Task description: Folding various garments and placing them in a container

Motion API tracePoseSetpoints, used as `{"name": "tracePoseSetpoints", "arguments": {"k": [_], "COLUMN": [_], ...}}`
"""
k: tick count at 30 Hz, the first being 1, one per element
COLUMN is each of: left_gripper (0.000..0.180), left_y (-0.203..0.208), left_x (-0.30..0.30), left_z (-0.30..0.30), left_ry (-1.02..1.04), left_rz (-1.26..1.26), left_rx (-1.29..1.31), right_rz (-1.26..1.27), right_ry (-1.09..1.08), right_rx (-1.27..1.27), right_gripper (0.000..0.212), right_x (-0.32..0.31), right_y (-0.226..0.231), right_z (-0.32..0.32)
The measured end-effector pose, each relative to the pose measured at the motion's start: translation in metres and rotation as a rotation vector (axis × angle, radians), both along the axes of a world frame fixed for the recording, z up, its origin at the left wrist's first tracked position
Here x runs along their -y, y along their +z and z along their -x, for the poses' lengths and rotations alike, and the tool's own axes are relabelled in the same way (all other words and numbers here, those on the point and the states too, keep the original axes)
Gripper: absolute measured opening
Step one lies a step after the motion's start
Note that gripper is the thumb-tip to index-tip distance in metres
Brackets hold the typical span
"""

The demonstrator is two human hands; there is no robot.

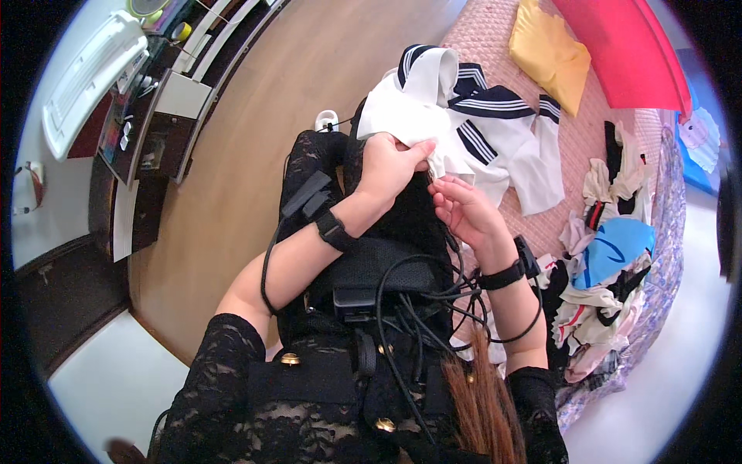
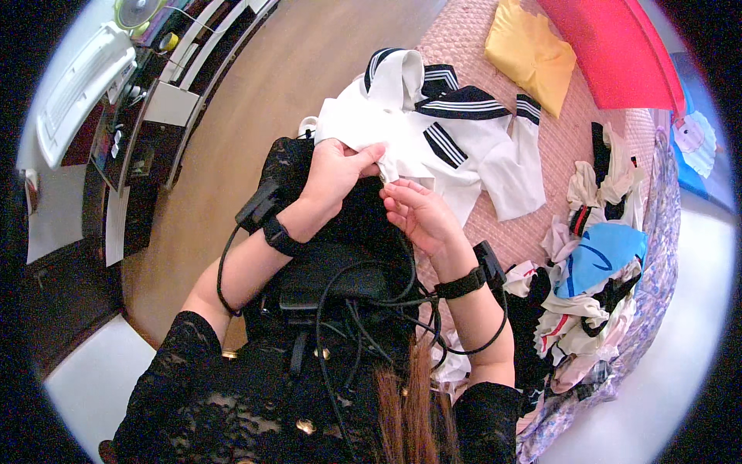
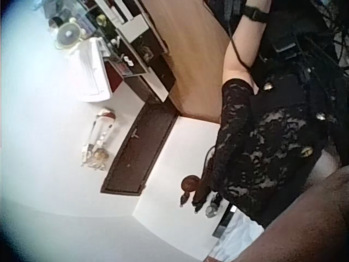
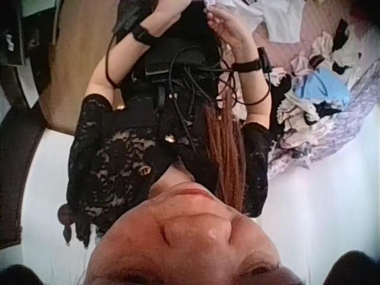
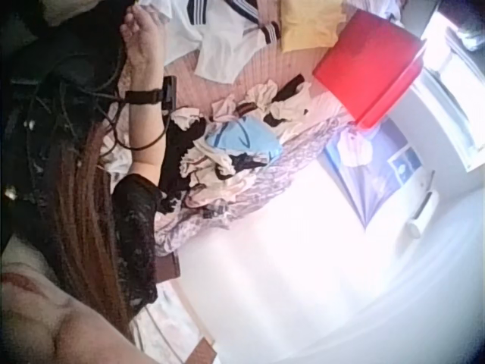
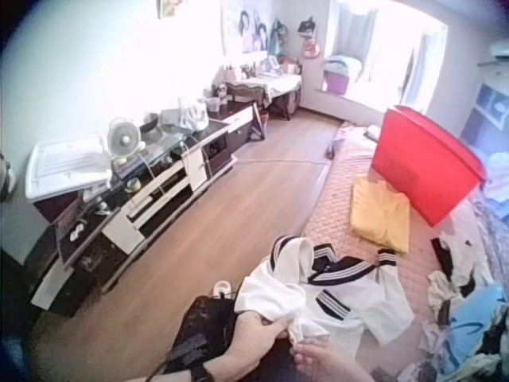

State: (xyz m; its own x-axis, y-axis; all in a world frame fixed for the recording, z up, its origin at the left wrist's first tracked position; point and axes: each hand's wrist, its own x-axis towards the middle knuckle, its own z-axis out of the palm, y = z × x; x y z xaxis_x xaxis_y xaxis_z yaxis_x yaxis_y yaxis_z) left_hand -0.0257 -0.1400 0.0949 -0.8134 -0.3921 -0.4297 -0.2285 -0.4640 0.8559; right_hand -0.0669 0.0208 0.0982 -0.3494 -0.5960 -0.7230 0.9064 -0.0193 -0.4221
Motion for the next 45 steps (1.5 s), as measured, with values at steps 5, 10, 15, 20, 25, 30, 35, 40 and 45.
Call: {"name": "tracePoseSetpoints", "arguments": {"k": [5, 10, 15, 20, 25, 30, 35, 40, 45], "left_gripper": [0.025, 0.020, 0.014, 0.018, 0.018, 0.018, 0.017, 0.013, 0.015], "left_y": [0.010, 0.014, 0.013, 0.010, 0.005, 0.005, 0.011, 0.015, 0.012], "left_x": [0.017, 0.022, 0.020, 0.020, 0.013, 0.002, 0.006, 0.009, 0.010], "left_z": [-0.004, -0.009, -0.007, -0.003, -0.006, -0.009, -0.007, -0.004, -0.004], "left_ry": [-0.128, -0.133, -0.174, -0.169, -0.165, -0.130, -0.138, -0.063, -0.122], "left_rz": [-0.117, -0.195, -0.410, -0.356, -0.001, 0.170, 0.039, -0.295, -0.554], "left_rx": [0.193, 0.212, 0.173, 0.266, 0.184, 0.042, 0.072, 0.033, -0.011], "right_rz": [0.088, 0.156, 0.172, 0.080, 0.000, -0.081, -0.045, 0.064, 0.121], "right_ry": [-0.054, -0.196, -0.183, -0.075, -0.054, -0.086, -0.178, -0.240, -0.283], "right_rx": [-0.096, -0.008, -0.033, -0.131, -0.190, -0.178, -0.272, -0.163, -0.199], "right_gripper": [0.008, 0.007, 0.010, 0.014, 0.016, 0.019, 0.020, 0.018, 0.017], "right_x": [0.000, 0.003, 0.006, 0.009, 0.012, 0.014, 0.016, 0.013, 0.013], "right_y": [-0.004, -0.007, -0.007, -0.002, 0.003, 0.003, -0.002, -0.006, -0.008], "right_z": [-0.005, -0.009, -0.009, -0.011, -0.013, -0.014, -0.016, -0.015, -0.014]}}
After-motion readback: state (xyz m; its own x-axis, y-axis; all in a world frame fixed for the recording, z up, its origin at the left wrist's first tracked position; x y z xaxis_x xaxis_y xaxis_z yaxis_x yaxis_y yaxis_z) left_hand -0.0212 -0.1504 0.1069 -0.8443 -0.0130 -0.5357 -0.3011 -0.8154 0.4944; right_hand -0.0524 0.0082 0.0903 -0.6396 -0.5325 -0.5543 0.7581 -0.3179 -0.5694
